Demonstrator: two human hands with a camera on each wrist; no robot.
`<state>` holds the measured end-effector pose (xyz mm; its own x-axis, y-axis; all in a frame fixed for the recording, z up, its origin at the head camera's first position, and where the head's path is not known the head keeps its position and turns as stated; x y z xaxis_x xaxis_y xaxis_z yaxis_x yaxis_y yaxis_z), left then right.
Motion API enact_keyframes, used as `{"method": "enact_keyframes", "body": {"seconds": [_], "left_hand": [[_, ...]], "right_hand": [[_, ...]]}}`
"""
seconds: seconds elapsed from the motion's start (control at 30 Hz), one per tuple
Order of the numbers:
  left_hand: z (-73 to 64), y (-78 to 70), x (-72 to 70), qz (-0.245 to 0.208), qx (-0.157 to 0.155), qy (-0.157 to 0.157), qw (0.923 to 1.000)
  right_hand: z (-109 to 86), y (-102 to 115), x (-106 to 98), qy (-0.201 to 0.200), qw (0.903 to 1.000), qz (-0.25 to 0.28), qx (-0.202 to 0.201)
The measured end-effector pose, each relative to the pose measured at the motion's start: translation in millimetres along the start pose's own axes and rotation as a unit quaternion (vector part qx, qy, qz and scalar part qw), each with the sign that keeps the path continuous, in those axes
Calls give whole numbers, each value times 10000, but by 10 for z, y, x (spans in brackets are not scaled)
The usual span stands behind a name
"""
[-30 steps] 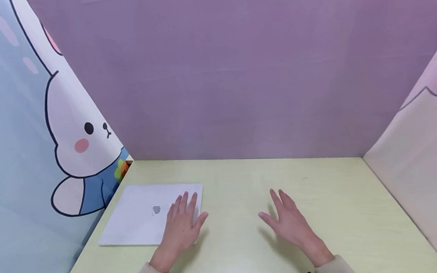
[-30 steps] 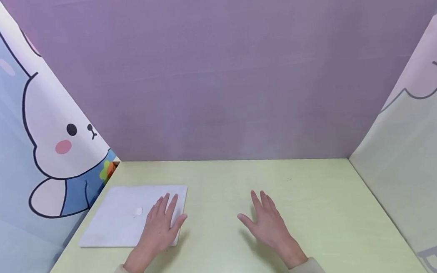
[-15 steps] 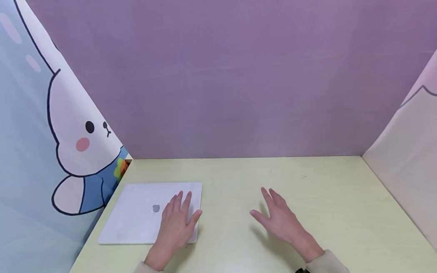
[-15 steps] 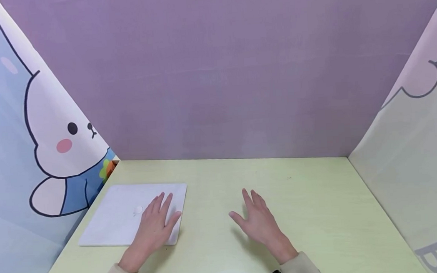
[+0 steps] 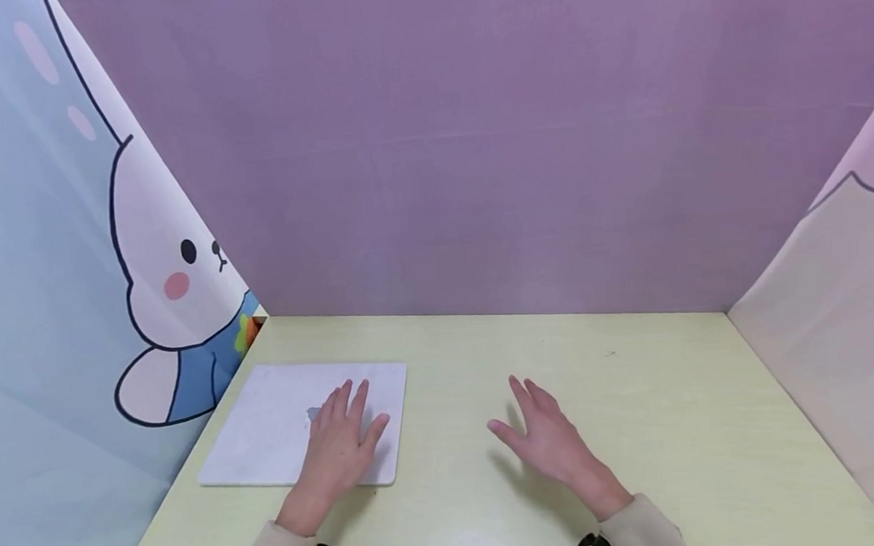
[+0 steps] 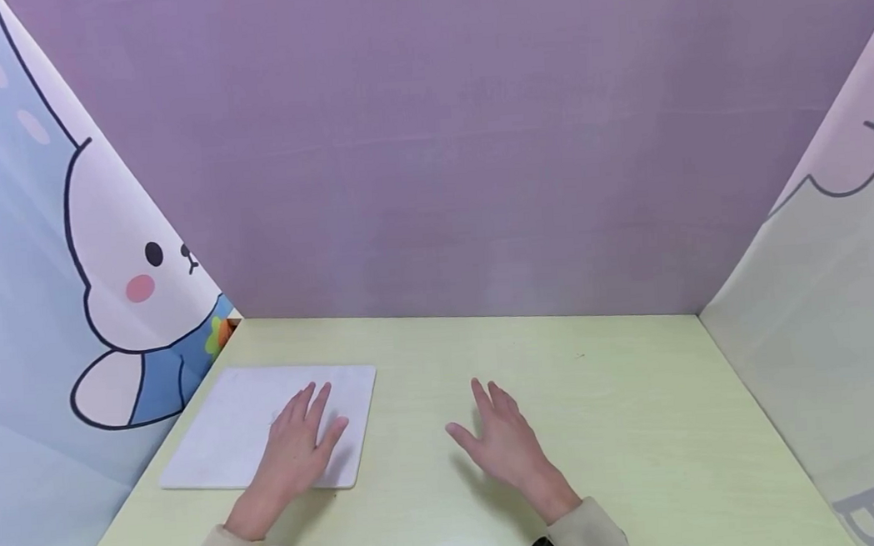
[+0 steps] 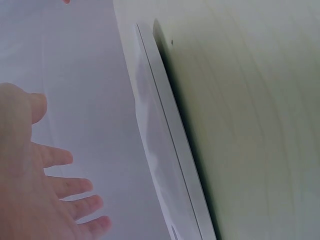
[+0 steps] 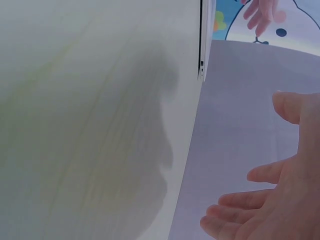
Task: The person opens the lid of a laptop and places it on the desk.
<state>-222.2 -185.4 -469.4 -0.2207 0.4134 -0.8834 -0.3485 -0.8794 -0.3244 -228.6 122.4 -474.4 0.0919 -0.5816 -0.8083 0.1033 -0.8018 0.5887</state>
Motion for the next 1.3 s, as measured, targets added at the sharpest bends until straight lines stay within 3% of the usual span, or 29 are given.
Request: {"method": "enact_keyframes", "body": {"seconds": [0.27, 0.6, 1.3], "left_hand": [[-59, 120, -61, 18, -34, 25, 10000], [-64, 221, -173, 21, 55, -258, 9996], [-96, 535, -279, -22, -138, -370, 9992]], "right_hand": [[-35, 100, 86, 7, 9999, 82, 91], [17, 188, 119, -13, 9998, 170, 70], [74, 355, 242, 98, 9994, 341, -11]]}}
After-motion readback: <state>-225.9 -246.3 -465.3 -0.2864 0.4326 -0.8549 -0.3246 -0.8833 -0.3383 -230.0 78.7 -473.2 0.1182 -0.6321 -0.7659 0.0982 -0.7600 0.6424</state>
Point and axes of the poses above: each hand's wrist, its own z-axis towards the middle knuckle, its own x-axis out of the palm, y = z × x, the point moved 6 cm from there along z, towards the middle knuckle, and after that the axes turned 6 degrees about x, right-handed, at the moved point
